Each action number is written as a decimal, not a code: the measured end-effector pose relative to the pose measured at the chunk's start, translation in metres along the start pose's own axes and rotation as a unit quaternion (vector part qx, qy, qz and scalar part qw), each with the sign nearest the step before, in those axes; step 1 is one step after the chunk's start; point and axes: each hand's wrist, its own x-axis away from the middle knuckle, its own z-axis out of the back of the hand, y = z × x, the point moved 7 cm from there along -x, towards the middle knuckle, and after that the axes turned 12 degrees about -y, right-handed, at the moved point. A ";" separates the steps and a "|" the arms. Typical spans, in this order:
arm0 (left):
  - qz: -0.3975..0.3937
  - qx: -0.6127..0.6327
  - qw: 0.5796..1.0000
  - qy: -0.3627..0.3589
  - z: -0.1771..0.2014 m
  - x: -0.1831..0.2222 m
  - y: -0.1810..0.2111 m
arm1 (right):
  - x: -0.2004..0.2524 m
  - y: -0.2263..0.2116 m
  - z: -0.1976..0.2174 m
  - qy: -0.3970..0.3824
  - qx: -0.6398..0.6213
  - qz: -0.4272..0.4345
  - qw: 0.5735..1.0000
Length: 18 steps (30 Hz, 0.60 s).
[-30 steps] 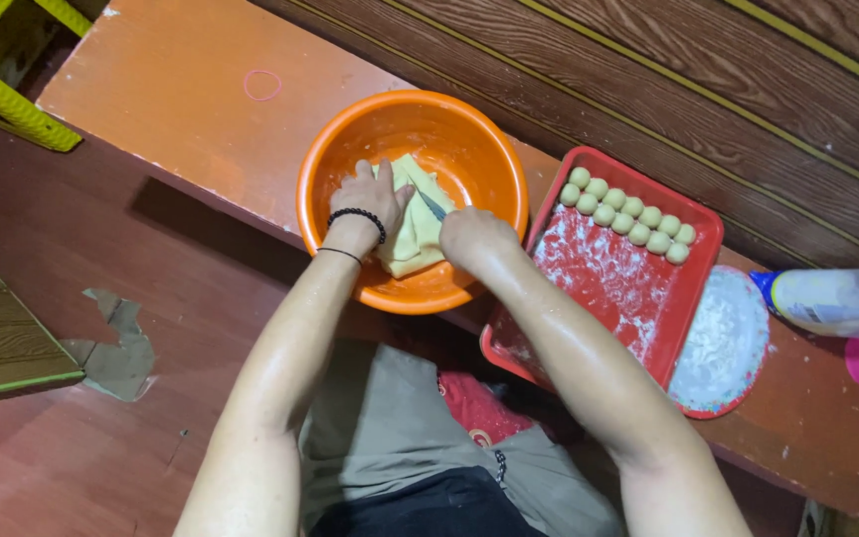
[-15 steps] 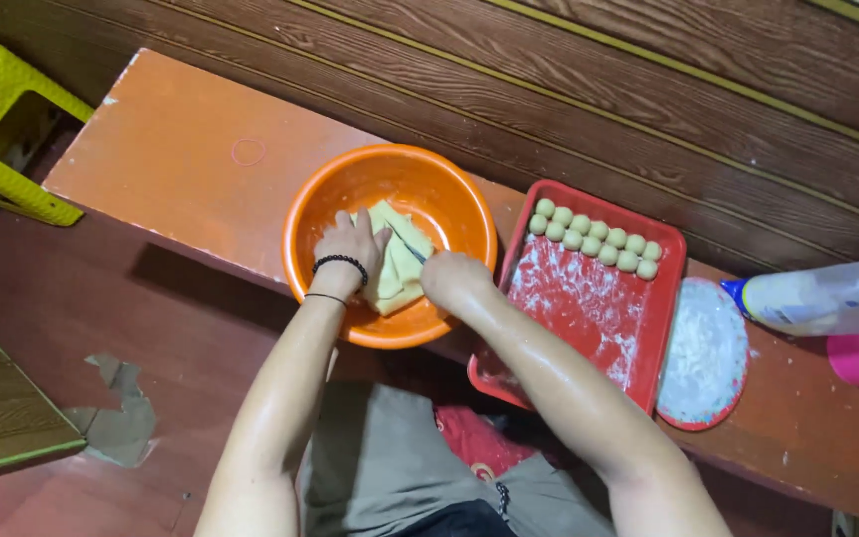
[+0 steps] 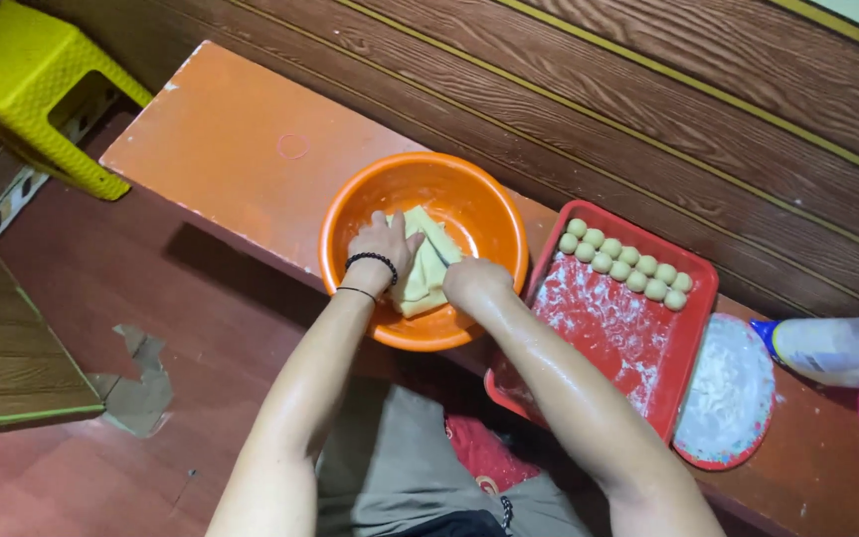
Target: Portioning dough from a bowl using a spatula and rolling the pieces into small balls by hand before placing them in a tray.
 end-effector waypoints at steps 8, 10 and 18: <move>0.016 -0.006 1.000 0.018 -0.007 -0.001 -0.008 | -0.017 -0.005 -0.005 -0.028 0.014 -0.001 1.000; 0.019 -0.011 0.999 0.030 0.001 0.001 -0.007 | -0.006 -0.008 0.003 -0.038 0.045 -0.003 0.998; 0.008 -0.001 1.000 0.016 -0.004 -0.004 -0.008 | -0.024 -0.002 -0.007 -0.028 -0.006 -0.002 1.000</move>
